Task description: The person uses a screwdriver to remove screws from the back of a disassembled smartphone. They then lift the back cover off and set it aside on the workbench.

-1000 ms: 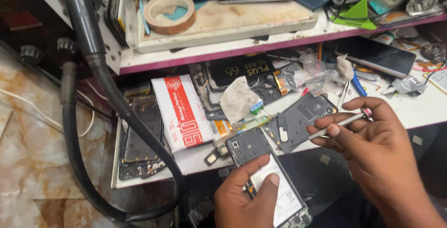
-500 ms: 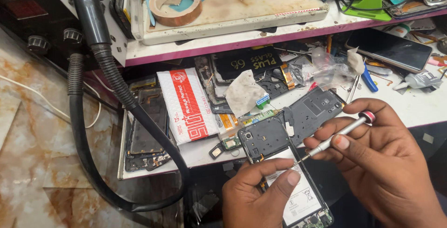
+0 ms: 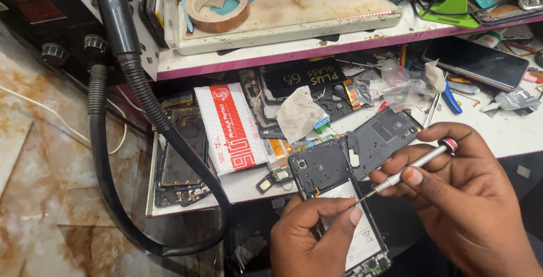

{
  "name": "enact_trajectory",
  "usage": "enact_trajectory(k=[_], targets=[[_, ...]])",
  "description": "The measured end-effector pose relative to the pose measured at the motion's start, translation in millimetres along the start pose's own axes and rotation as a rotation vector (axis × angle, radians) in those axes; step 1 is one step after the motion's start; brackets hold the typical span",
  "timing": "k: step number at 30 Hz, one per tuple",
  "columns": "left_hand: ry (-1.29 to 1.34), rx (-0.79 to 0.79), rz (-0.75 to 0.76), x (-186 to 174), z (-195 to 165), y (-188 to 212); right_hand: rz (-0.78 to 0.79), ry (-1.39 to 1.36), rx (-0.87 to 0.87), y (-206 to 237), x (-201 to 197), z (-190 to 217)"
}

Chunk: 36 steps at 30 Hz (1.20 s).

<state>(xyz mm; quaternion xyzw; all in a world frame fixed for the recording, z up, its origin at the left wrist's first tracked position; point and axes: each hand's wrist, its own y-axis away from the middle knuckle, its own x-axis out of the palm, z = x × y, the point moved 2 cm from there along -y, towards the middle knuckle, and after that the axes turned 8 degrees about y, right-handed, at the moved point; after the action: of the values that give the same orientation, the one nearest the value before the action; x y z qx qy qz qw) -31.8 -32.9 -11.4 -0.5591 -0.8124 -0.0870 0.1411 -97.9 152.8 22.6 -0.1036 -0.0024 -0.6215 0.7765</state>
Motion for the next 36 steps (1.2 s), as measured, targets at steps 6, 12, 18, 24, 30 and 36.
enact_trajectory(k=[6, 12, 18, 24, 30, 36], targets=[[-0.064, -0.095, -0.04, -1, -4, 0, -0.014, 0.338, -0.149, 6, 5, 6], [-0.037, 0.003, -0.011, 3, -8, -1, 0.035, 0.263, -0.12, 8, 8, 11], [-0.211, -0.176, 0.055, 6, -5, 3, -0.043, 0.19, -0.258, 10, 25, 20], [-0.301, -0.204, 0.192, 10, 0, 6, -0.24, 0.651, -0.265, 16, 38, 33], [-0.309, -0.131, 0.234, 11, 4, 7, -0.146, 0.493, -0.296, 14, 37, 29], [-0.325, -0.152, 0.265, 10, 5, 7, -0.097, 0.431, -0.27, 16, 34, 20]])
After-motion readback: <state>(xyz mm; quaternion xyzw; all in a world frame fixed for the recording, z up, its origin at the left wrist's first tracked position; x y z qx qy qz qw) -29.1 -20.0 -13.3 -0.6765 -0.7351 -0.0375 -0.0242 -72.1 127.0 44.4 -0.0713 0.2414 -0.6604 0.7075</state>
